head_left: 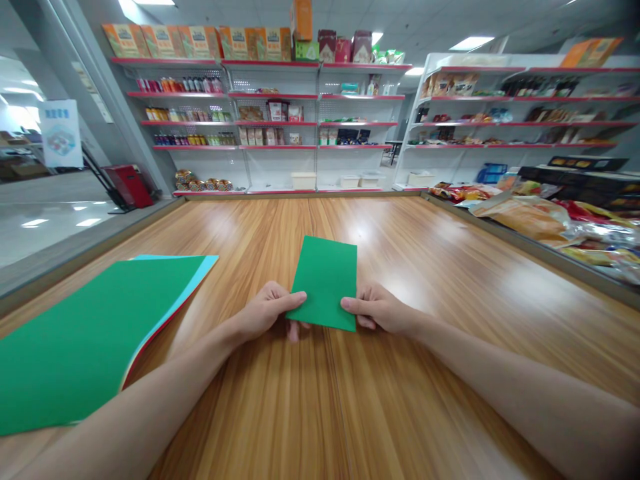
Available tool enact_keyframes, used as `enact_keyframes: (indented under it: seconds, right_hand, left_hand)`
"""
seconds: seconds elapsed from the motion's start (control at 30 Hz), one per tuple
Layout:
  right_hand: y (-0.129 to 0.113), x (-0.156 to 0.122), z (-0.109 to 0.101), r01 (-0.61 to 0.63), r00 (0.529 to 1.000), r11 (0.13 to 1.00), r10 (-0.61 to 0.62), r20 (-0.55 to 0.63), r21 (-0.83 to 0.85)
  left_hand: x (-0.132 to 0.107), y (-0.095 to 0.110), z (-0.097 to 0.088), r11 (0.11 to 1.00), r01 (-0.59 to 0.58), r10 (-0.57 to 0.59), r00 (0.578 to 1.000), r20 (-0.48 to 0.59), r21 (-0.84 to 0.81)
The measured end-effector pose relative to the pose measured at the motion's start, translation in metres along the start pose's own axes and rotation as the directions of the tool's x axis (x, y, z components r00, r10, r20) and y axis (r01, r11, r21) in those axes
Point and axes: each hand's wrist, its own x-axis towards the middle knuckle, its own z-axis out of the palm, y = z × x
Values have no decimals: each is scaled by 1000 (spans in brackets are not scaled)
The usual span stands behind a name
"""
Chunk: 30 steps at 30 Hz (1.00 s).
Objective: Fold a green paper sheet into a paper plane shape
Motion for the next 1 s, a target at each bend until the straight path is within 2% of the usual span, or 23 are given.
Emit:
enact_keyframes:
  seconds: [0.1, 0.2, 0.27, 0.37, 0.5, 0.67, 0.73, 0.9, 1.0]
  right_hand:
    - [0, -1, 3, 5, 999, 999, -3, -50, 46]
    - [2, -1, 10, -28, 988, 994, 43, -150, 102]
    - [2, -1, 12, -40, 989, 996, 50, -140, 76]
    - [2, 0, 12, -26, 995, 999, 22, -95, -37]
    - [0, 0, 10, 8, 994, 997, -17, -108, -83]
    - [-6, 1, 13, 32, 995, 999, -36, -91, -38]
    - [-7, 1, 15, 32, 996, 999, -32, -88, -1]
    - [-5, 2, 19, 35, 992, 999, -39, -118, -29]
    - [-5, 2, 21, 24, 989, 999, -30, -147, -42]
  left_hand:
    - [-1, 1, 1, 997, 6, -7, 1000, 16, 83]
    - [0, 0, 3, 995, -3, 9, 998, -59, 104]
    - [1, -1, 4, 994, -4, 16, 994, -105, 106]
    - [2, -2, 5, 992, 25, -19, 999, -44, 125]
    - [1, -1, 5, 981, 63, -76, 995, 66, 185]
    - [1, 2, 5, 969, 73, -92, 993, 73, 235]
    - [2, 2, 6, 975, 64, -82, 994, 76, 212]
    - [4, 3, 9, 994, 111, -108, 991, 83, -26]
    - [5, 4, 12, 993, 110, -106, 991, 86, -44]
